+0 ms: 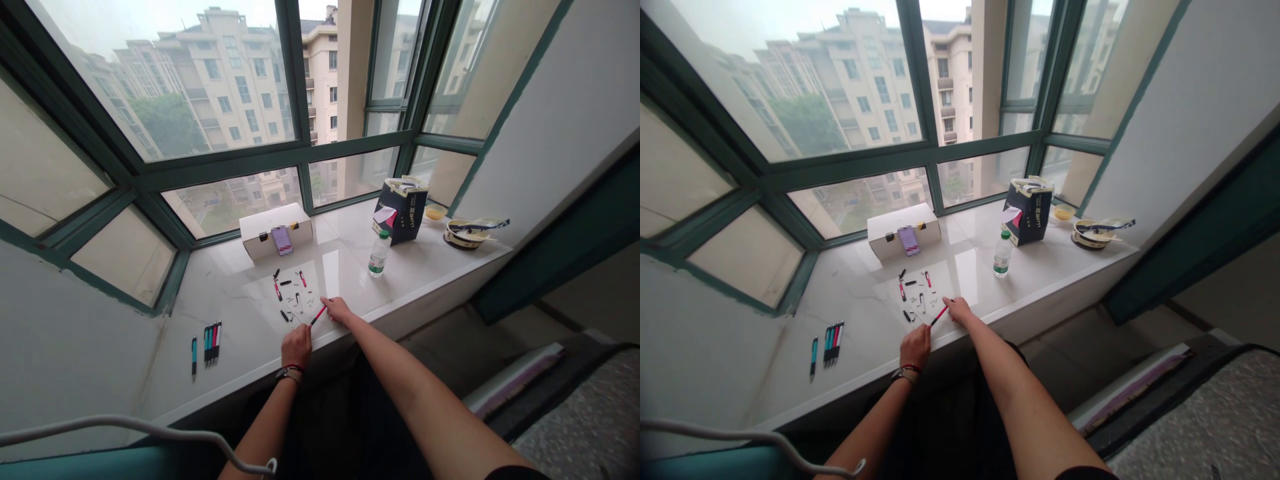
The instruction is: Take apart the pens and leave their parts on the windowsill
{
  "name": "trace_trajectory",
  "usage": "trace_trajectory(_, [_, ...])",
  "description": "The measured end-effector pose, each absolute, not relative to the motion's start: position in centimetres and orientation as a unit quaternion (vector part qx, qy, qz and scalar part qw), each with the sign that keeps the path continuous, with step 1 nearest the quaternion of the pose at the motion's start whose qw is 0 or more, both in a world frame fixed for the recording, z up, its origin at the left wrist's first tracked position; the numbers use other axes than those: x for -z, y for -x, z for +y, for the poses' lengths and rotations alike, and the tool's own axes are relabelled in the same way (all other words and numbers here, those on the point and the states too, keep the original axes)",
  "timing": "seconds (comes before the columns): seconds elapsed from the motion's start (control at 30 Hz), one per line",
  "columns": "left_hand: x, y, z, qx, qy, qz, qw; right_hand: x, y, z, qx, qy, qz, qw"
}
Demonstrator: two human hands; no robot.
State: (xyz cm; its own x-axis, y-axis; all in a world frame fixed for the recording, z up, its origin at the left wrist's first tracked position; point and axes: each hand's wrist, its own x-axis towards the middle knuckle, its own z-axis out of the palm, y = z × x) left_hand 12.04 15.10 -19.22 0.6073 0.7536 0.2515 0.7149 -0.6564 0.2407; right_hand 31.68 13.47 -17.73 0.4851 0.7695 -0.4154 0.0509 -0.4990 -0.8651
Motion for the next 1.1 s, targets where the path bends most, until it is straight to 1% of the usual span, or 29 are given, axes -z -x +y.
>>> trace_trajectory(0.17, [19.0,-12.1,15.1,-0.161,-0.888,0.421,0.094,17.9,-31.7,13.5,-0.426,0.754,-0.276,0.417])
trace_trajectory(0.47, [18.8,-12.0,15.1,-0.156,-0.903,0.397,0.048,18.2,-31.8,13.6,-0.420,0.759,-0.280,0.411])
trace_trajectory(0.6, [18.9,-12.1,15.1,-0.159,-0.906,0.389,0.056,18.6,-31.9,13.7,-0.415,0.759,-0.285,0.413])
trace_trajectory(0.77, [18.9,-12.2,15.0,-0.154,-0.889,0.422,0.085,18.8,-31.9,13.8,-0.413,0.759,-0.288,0.414])
trace_trajectory(1.1, [19.0,-12.1,15.1,-0.148,-0.901,0.406,0.049,18.8,-31.8,13.8,-0.405,0.764,-0.290,0.411])
